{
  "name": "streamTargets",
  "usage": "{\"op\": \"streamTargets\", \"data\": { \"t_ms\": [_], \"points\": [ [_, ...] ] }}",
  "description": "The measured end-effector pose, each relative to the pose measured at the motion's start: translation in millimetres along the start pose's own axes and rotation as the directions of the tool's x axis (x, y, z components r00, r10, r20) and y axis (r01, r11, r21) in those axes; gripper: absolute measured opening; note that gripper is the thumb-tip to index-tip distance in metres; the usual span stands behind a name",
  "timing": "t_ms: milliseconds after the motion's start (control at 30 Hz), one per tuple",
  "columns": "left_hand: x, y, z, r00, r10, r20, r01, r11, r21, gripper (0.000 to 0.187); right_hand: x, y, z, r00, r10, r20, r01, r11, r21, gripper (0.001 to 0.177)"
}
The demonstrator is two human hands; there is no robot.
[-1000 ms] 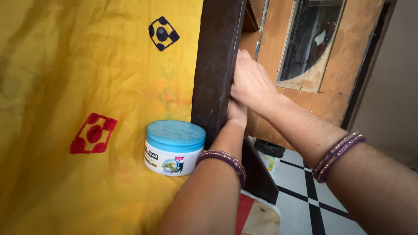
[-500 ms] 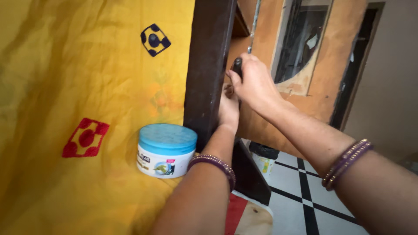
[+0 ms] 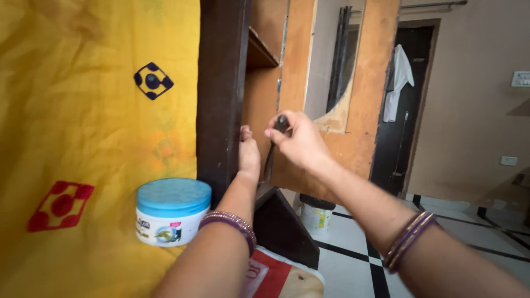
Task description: The person uses a screwdriver to remove screws from the side of a wooden cabinet. They work on multiple fasteners along the vertical edge, then detach and set aside a wooden door panel from the cabinet frame.
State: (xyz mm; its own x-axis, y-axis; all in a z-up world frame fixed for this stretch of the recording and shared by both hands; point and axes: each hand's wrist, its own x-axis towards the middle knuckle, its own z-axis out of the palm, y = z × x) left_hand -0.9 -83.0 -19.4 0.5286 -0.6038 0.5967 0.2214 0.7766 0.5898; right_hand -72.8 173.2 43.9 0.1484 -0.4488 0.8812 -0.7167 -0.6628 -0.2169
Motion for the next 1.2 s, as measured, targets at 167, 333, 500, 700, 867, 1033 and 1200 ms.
{"op": "streamTargets", "data": {
  "t_ms": [167, 333, 500, 700, 867, 1033, 1200],
  "points": [
    [-4, 14, -6, 0.993, -0.086, 0.084, 0.101, 0.978, -0.181, 0.051, -20, 14, 22, 0.995, -0.002, -0.096, 0.005, 0.999, 0.034, 0.016],
    [-9, 27, -11, 0.970, -0.152, 0.188, 0.201, 0.941, -0.273, 0.054, -31, 14, 37, 0.994, -0.063, -0.094, 0.078, 0.982, 0.170, 0.018],
    [-13, 36, -11, 0.949, -0.219, 0.226, 0.264, 0.945, -0.195, 0.050, -41, 5, 28, 0.991, -0.108, -0.079, 0.121, 0.977, 0.176, 0.021],
    [-44, 69, -21, 0.936, -0.117, 0.331, -0.015, 0.928, 0.371, 0.026, -57, -17, -5, 0.982, -0.185, -0.031, 0.188, 0.973, 0.137, 0.015],
    [-68, 106, -35, 0.859, -0.287, 0.423, 0.019, 0.845, 0.534, 0.014, -72, -21, -30, 0.985, -0.166, 0.044, 0.162, 0.984, 0.080, 0.014],
    [-77, 128, -39, 0.889, -0.241, 0.389, -0.096, 0.734, 0.673, 0.014, -100, -9, -29, 0.961, -0.188, 0.202, 0.193, 0.981, -0.008, 0.013],
    [-83, 143, -43, 0.912, -0.206, 0.354, -0.149, 0.639, 0.754, 0.015, -138, 1, -10, 0.821, -0.373, 0.433, 0.457, 0.883, -0.106, 0.025]
  ]
}}
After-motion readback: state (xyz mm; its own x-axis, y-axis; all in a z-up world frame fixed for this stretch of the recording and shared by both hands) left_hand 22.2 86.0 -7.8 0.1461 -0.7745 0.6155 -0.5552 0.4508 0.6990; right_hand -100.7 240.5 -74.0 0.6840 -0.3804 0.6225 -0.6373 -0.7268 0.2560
